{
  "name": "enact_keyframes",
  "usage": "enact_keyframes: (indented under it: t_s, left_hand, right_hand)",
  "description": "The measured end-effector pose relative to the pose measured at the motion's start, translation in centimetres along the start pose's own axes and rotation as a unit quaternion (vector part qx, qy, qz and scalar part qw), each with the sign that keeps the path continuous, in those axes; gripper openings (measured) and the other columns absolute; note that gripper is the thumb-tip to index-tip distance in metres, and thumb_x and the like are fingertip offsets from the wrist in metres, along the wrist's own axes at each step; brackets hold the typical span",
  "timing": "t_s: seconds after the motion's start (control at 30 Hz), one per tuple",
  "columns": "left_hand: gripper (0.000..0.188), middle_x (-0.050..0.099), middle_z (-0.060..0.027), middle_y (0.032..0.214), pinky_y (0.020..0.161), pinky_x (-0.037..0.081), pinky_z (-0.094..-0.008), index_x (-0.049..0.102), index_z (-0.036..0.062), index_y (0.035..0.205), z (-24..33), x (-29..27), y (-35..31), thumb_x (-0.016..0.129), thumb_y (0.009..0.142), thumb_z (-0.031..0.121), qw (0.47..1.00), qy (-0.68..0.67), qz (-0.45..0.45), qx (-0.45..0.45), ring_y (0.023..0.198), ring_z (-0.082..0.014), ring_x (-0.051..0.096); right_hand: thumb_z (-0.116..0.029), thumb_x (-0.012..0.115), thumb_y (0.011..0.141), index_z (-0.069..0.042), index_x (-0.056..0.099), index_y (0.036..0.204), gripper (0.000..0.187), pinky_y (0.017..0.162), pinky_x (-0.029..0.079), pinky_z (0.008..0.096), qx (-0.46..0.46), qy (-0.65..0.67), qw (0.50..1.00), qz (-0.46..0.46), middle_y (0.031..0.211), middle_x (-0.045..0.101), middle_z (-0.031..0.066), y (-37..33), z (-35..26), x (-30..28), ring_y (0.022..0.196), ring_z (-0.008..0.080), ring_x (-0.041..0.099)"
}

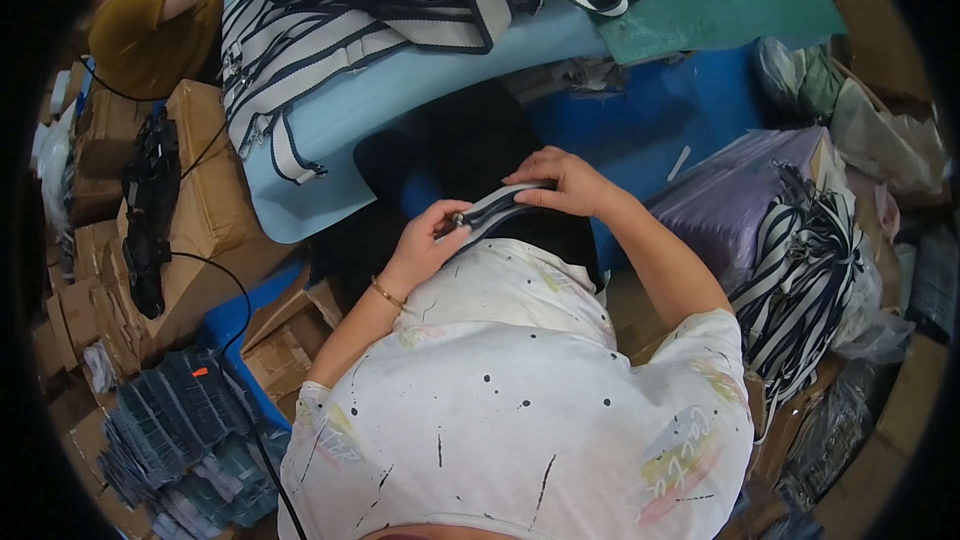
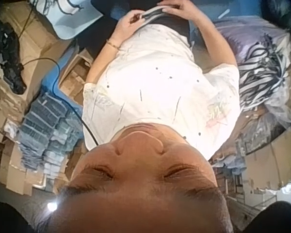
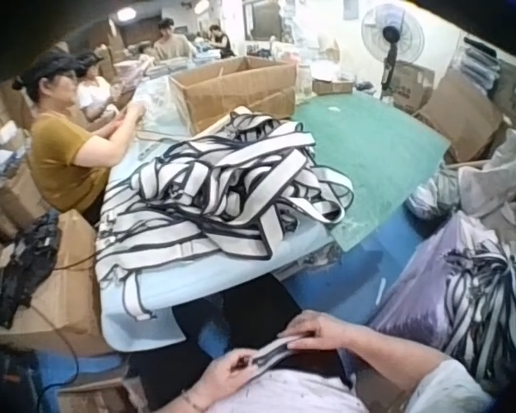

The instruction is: Assembling striped bag straps by attaching metal buckles and applying adhesive labels.

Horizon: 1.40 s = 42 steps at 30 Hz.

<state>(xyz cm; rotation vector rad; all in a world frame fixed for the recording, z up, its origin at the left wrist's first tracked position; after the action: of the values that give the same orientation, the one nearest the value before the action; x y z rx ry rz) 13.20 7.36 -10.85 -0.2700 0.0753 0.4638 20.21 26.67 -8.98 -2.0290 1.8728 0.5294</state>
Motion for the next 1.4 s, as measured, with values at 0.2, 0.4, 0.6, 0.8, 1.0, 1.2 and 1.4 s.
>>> enact_keyframes:
  t_s: [0.2,0.4,0.6,0.8,1.0,1.2,1.4]
  left_hand:
    - [0.036,0.058,-0.0106,0.108,0.081,0.049,-0.0291,0.062,0.0062,0.110,1.1,0.1,-0.7,0.069,0.074,0.008,0.989,0.114,-0.006,0.099,0.094,-0.0214,0.059]
    - [0.037,0.058,-0.0096,0.110,0.082,0.049,-0.0300,0.062,0.0062,0.108,2.6,0.0,-0.6,0.070,0.072,0.006,0.972,0.204,0.013,0.118,0.096,-0.0216,0.059]
    - [0.035,0.058,-0.0051,0.096,0.078,0.048,-0.0253,0.059,0.0054,0.107,-1.1,0.1,-0.3,0.073,0.074,0.008,0.999,0.036,-0.003,0.016,0.084,-0.0139,0.057]
    - [0.035,0.058,-0.0077,0.100,0.080,0.049,-0.0261,0.054,0.0031,0.101,-0.2,0.0,-0.2,0.074,0.072,0.005,0.996,0.063,0.026,0.052,0.092,-0.0155,0.057]
    - [0.037,0.057,-0.0123,0.105,0.081,0.048,-0.0299,0.049,0.0031,0.097,-0.4,-0.3,-0.4,0.074,0.070,0.006,0.991,0.081,0.036,0.100,0.095,-0.0228,0.058]
    - [0.042,0.056,-0.0130,0.108,0.084,0.047,-0.0318,0.050,0.0031,0.105,2.9,0.0,-0.6,0.073,0.070,0.004,0.974,0.165,0.036,0.153,0.098,-0.0262,0.057]
    - [0.045,0.055,-0.0116,0.109,0.086,0.047,-0.0306,0.055,0.0044,0.110,0.3,-0.1,-0.2,0.074,0.069,0.004,0.989,0.139,0.001,0.049,0.100,-0.0256,0.056]
  right_hand:
    - [-0.028,0.072,0.078,-0.016,0.073,0.098,0.024,0.084,0.044,0.0339,0.005,-0.002,0.999,-0.044,0.097,0.064,0.0041,-0.7,1.4,0.8,0.093,0.0234,0.055]
    - [-0.031,0.074,0.075,-0.014,0.071,0.102,0.032,0.085,0.043,0.0335,-0.001,-0.004,1.000,0.008,0.098,0.062,0.0067,-2.4,2.7,0.2,0.093,0.0245,0.055]
    - [-0.041,0.065,0.083,-0.006,0.065,0.101,0.040,0.074,0.046,0.0266,0.215,0.197,0.953,0.089,0.091,0.065,0.0076,-4.6,8.3,-0.7,0.084,0.0133,0.058]
    - [-0.039,0.065,0.083,-0.005,0.067,0.088,0.035,0.058,0.046,0.0287,0.218,0.016,0.970,0.109,0.068,0.062,0.0071,-4.2,6.5,-2.4,0.061,0.0151,0.057]
    - [-0.034,0.066,0.083,-0.009,0.067,0.086,0.025,0.054,0.043,0.0300,0.150,-0.124,0.979,0.065,0.067,0.060,0.0073,-3.8,0.9,-2.1,0.057,0.0216,0.055]
    - [-0.029,0.066,0.084,-0.005,0.063,0.080,0.024,0.063,0.044,0.0300,0.119,-0.054,0.986,0.107,0.081,0.057,0.0093,-5.0,3.1,-1.1,0.072,0.0220,0.056]
    - [-0.033,0.064,0.085,-0.004,0.061,0.077,0.030,0.068,0.046,0.0321,0.101,0.010,0.985,0.137,0.088,0.057,0.0108,-5.2,3.8,-0.3,0.081,0.0246,0.057]
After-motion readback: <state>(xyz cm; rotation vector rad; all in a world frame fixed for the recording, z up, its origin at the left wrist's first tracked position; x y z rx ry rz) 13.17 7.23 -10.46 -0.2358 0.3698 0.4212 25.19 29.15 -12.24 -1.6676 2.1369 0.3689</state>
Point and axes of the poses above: each hand's wrist, its own y-axis towards the middle knuckle, its own x-axis out of the palm, z = x × y, the point moved 7 cm from there along y, towards the middle knuckle
